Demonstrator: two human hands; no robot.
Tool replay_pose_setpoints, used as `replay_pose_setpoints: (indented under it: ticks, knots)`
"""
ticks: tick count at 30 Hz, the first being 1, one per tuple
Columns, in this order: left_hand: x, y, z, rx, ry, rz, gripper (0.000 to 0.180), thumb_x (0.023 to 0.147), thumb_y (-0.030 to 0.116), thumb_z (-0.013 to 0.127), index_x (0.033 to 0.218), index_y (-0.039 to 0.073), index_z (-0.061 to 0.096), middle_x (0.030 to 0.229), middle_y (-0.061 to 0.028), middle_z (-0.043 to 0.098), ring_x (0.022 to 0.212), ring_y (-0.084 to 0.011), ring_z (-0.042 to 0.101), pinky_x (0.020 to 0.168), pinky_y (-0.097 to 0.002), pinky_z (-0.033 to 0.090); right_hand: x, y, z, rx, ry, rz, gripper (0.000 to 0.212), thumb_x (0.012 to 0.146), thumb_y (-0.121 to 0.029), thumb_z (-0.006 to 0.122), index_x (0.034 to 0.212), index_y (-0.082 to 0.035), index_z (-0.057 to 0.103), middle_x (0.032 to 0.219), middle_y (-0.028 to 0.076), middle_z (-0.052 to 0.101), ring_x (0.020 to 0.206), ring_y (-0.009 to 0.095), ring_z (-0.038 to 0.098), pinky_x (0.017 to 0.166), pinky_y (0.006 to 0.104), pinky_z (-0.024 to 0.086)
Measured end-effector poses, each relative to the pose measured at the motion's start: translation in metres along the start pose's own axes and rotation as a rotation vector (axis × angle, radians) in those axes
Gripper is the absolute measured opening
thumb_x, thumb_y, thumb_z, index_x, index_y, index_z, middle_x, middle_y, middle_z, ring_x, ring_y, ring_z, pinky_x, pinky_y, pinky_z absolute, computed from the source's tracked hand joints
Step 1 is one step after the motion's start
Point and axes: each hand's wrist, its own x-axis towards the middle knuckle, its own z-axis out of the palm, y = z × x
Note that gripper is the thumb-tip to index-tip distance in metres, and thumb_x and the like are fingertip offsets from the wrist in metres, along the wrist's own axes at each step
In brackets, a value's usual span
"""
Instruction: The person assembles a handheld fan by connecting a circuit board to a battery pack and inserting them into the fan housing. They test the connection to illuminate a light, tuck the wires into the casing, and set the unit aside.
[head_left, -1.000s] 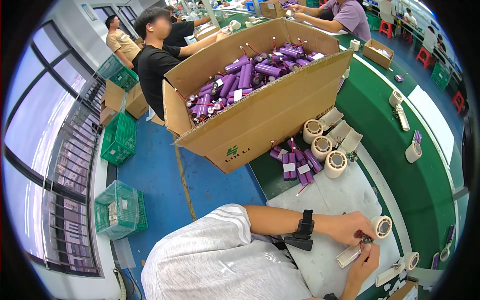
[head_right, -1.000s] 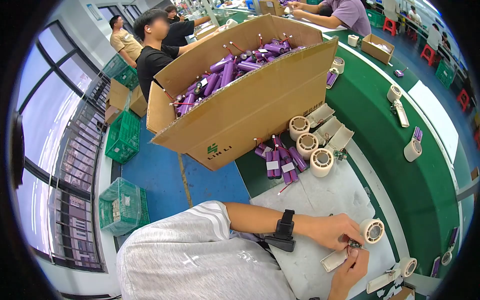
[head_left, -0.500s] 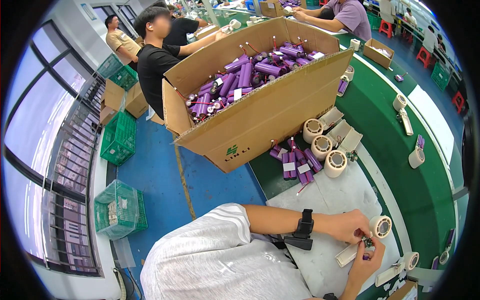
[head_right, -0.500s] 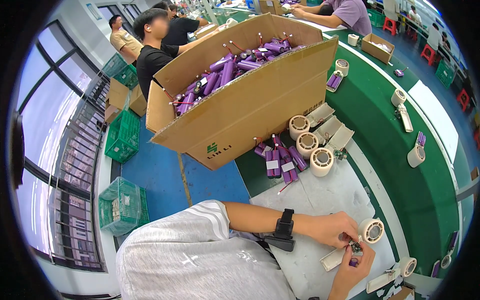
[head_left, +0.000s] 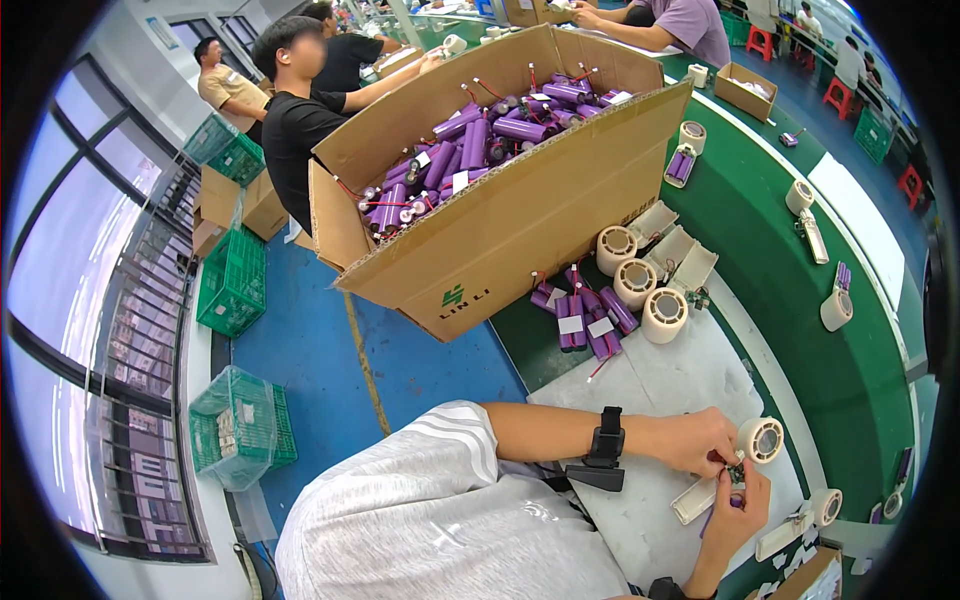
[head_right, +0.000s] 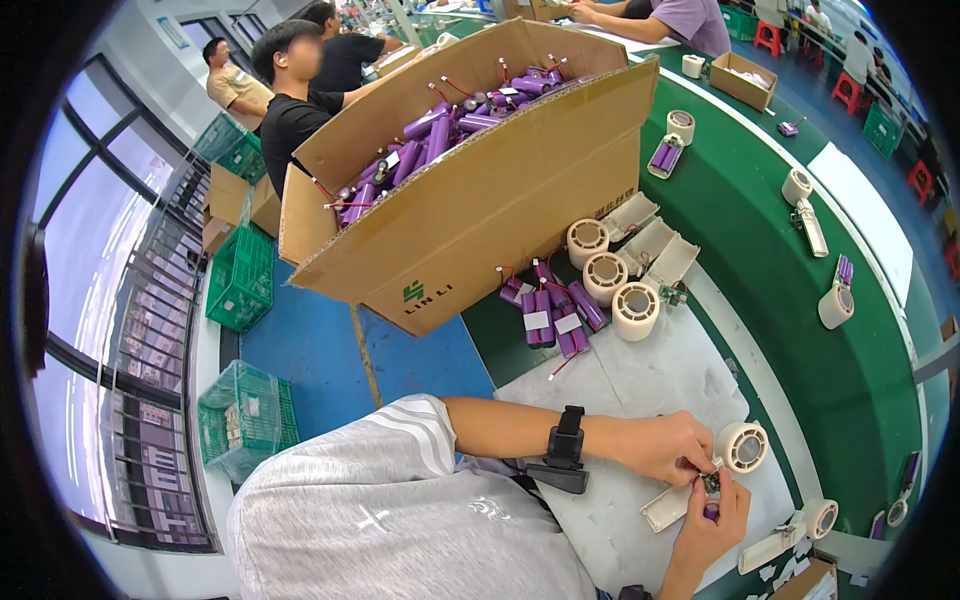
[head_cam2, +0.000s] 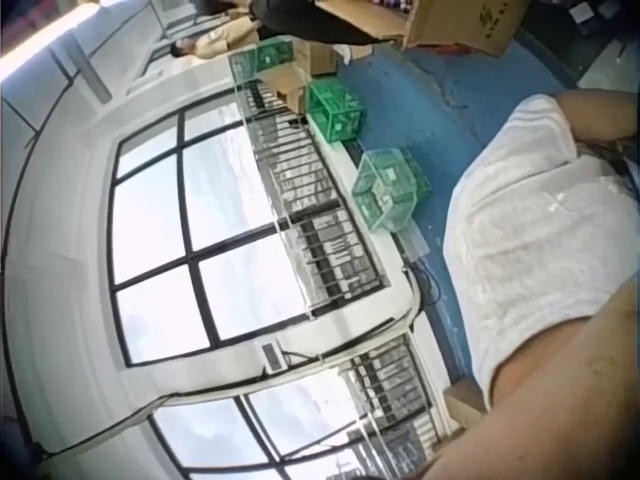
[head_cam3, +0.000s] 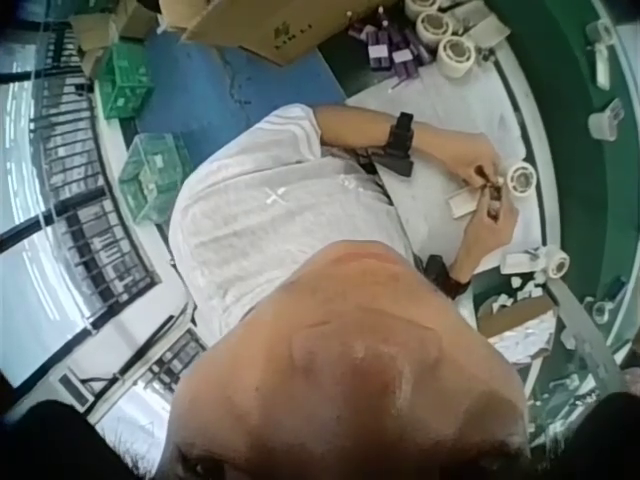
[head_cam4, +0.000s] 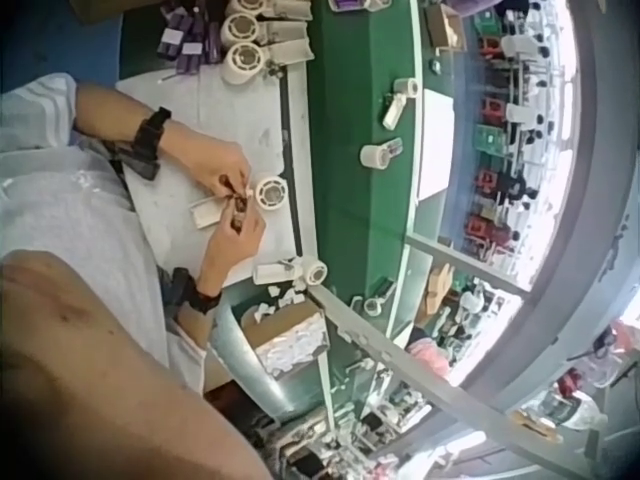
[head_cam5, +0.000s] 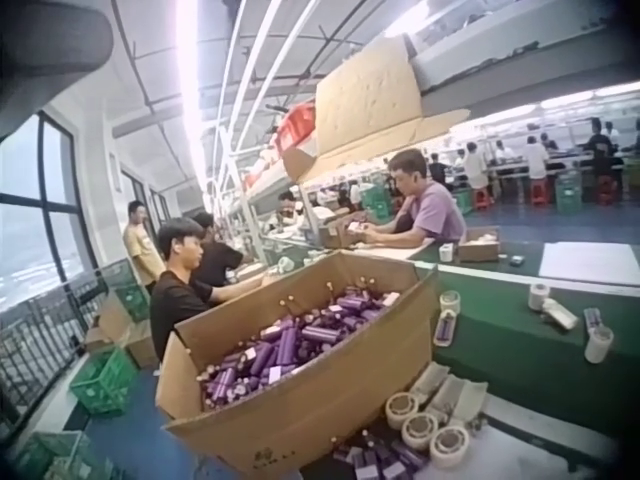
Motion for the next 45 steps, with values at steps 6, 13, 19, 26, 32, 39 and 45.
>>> replay_pose_setpoints:
  ticks: [6,13,19,26,32,39,45]
  knots:
    - [0.0,0.001,0.0,-0.011,-0.031,-0.009,0.025,0.067,0.002,0.066,0.091,0.001,0.072,0.077,-0.0136,0.063,0.067,-0.0265,0.061,0.059,-0.0331,0.049,-0.003,0.002,-0.002,-0.003,-0.002,-0.005,0.035,0.071,0.002,0.073,0.105,0.0,0.067,0.088,0.008,0.058,0.062,0.017,0.052,0.048,0.0285,0.039]
    - [0.005,-0.012,0.002,0.072,-0.042,0.079,0.021,0.067,0.007,0.068,0.087,0.003,0.072,0.079,-0.013,0.065,0.069,-0.025,0.063,0.06,-0.0323,0.051,0.001,0.0,-0.003,-0.077,0.029,-0.065,0.027,0.073,-0.001,0.073,0.1,-0.003,0.068,0.083,0.008,0.06,0.06,0.016,0.051,0.05,0.0265,0.04]
    - [0.003,0.006,-0.007,-0.056,-0.048,-0.196,0.024,0.072,0.003,0.066,0.095,0.003,0.069,0.086,-0.0091,0.063,0.07,-0.0178,0.063,0.064,-0.0289,0.052,0.003,-0.008,-0.001,0.065,-0.004,0.109,0.024,0.076,-0.004,0.074,0.099,-0.001,0.067,0.089,0.008,0.06,0.063,0.012,0.056,0.051,0.0225,0.043]
    - [0.006,0.017,0.005,-0.022,-0.109,-0.334,0.039,0.071,0.004,0.069,0.11,0.006,0.06,0.099,-0.008,0.06,0.08,-0.0167,0.059,0.071,-0.0279,0.051,0.0,-0.005,-0.012,0.218,-0.03,0.269,0.02,0.079,-0.002,0.072,0.097,0.001,0.065,0.093,0.005,0.062,0.062,0.007,0.057,0.052,0.0181,0.042]
    - [0.005,0.014,0.005,-0.102,-0.098,-0.382,0.033,0.073,0.005,0.068,0.105,0.008,0.061,0.09,-0.0095,0.057,0.072,-0.0202,0.057,0.067,-0.0311,0.049,0.003,-0.003,-0.013,0.258,-0.062,0.347,0.021,0.078,0.0,0.072,0.098,0.001,0.065,0.095,0.005,0.063,0.062,0.006,0.056,0.052,0.0181,0.043]
    - [0.004,0.016,0.008,-0.072,-0.087,-0.403,0.032,0.073,0.002,0.067,0.103,0.009,0.061,0.091,-0.0093,0.058,0.073,-0.0214,0.057,0.067,-0.0321,0.048,0.002,0.004,-0.014,0.204,-0.112,0.192,0.019,0.075,0.002,0.072,0.093,0.0,0.066,0.093,0.004,0.063,0.063,0.006,0.056,0.054,0.0186,0.043]
    - [0.006,0.02,0.009,-0.053,-0.092,-0.41,0.033,0.072,0.001,0.067,0.103,0.009,0.06,0.093,-0.0089,0.059,0.073,-0.0222,0.057,0.067,-0.0331,0.048,0.003,0.002,-0.014,0.139,-0.103,0.144,0.018,0.074,0.002,0.072,0.091,0.0,0.067,0.091,0.005,0.063,0.064,0.009,0.057,0.057,0.0203,0.045]
